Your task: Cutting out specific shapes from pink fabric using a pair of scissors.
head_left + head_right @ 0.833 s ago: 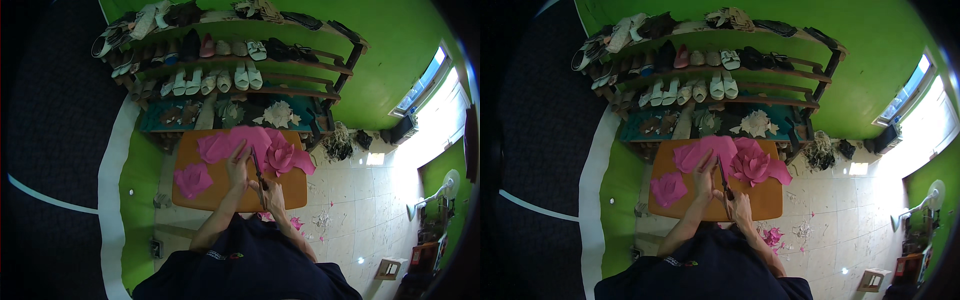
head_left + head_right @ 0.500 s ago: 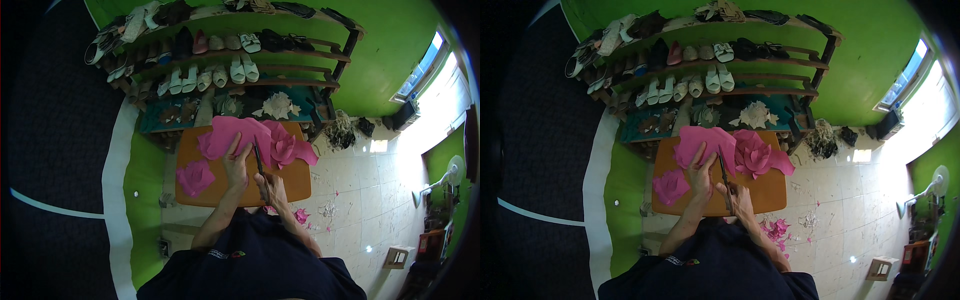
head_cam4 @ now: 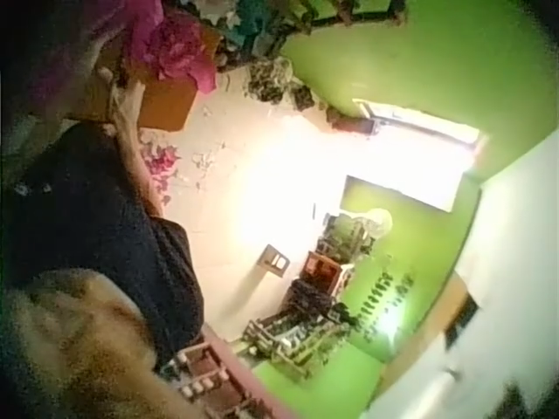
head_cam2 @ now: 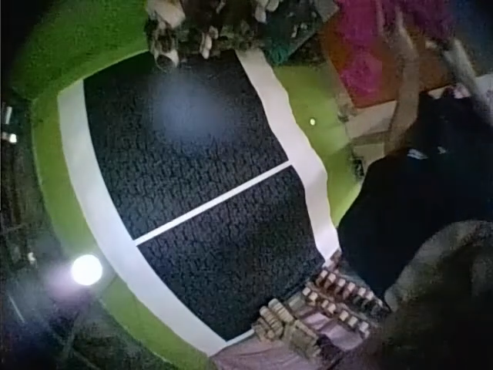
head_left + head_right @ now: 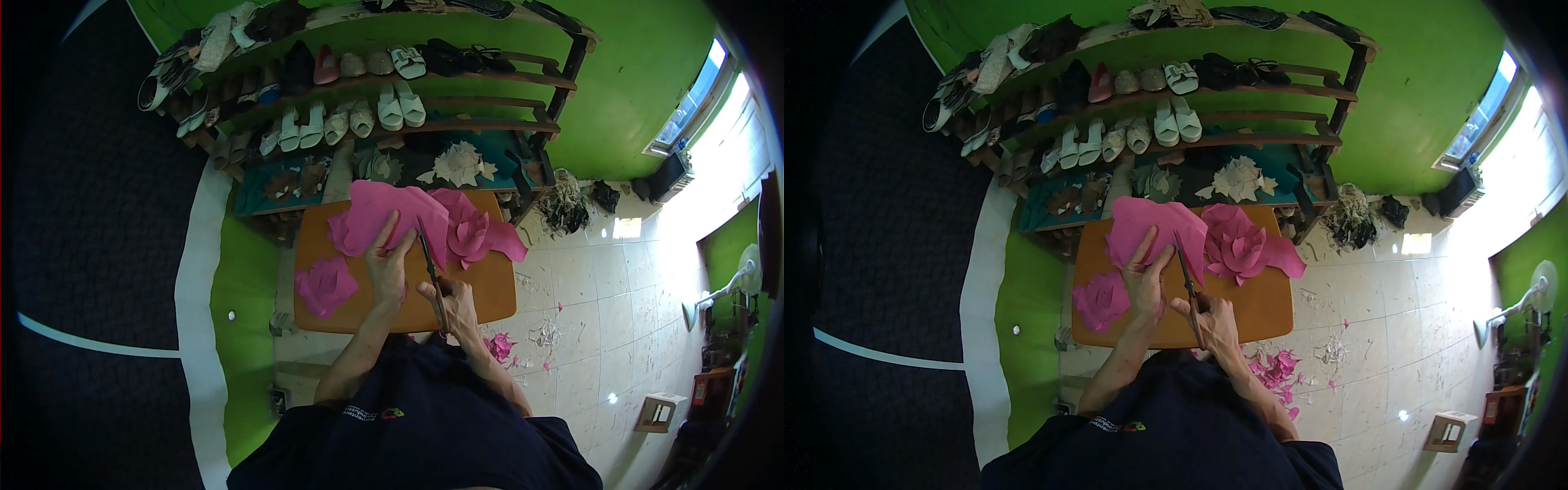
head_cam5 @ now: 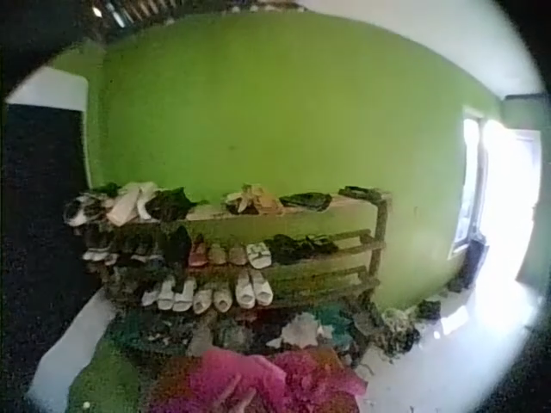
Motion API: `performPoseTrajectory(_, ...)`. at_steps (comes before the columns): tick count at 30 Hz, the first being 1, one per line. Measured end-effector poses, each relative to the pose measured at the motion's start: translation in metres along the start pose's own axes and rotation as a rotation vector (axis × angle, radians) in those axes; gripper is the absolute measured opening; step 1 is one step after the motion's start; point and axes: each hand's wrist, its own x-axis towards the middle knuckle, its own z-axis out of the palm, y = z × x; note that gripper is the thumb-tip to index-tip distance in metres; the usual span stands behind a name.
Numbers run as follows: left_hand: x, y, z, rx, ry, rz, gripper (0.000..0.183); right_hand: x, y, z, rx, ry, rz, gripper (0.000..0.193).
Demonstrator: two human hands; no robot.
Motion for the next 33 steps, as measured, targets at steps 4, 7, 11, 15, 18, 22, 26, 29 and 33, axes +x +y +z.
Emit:
performPoseTrajectory(4, 0.002, 0.0, 0.001, 0.011, 0.001, 0.014, 0.049, -0.003, -0.004, -0.002, 0.04, 0.02, -0.011, 0.069)
performPoseTrajectory(7, 0.002, -0.001, -0.001, -0.009, -0.004, 0.001, 0.05, -0.005, -0.005, -0.001, 0.068, 0.01, 0.002, 0.067)
performPoseTrajectory(11, -0.005, -0.002, 0.001, 0.012, -0.026, -0.026, 0.052, 0.001, 0.0, -0.002, 0.072, 0.012, 0.007, 0.065)
performPoseTrajectory(15, -0.009, -0.004, 0.003, -0.006, -0.036, -0.022, 0.053, 0.005, 0.004, -0.004, 0.064, 0.028, -0.038, 0.065)
performPoseTrajectory(18, -0.006, -0.006, 0.003, -0.005, -0.045, -0.038, 0.054, 0.006, 0.009, -0.005, 0.078, 0.02, -0.008, 0.064)
performPoseTrajectory(22, -0.006, -0.006, 0.004, -0.021, -0.045, -0.061, 0.054, 0.008, 0.008, -0.007, 0.07, 0.0, 0.019, 0.063)
performPoseTrajectory(26, -0.006, -0.005, 0.005, -0.027, -0.054, -0.062, 0.053, 0.009, 0.009, -0.007, 0.046, -0.002, 0.018, 0.064)
performPoseTrajectory(29, -0.007, -0.006, 0.004, -0.024, -0.054, -0.075, 0.053, 0.005, 0.001, -0.008, 0.103, -0.026, 0.095, 0.062)
performPoseTrajectory(33, 0.011, 0.001, 0.0, 0.037, 0.031, -0.122, 0.048, 0.001, 0.001, -0.014, 0.169, -0.069, 0.166, 0.067)
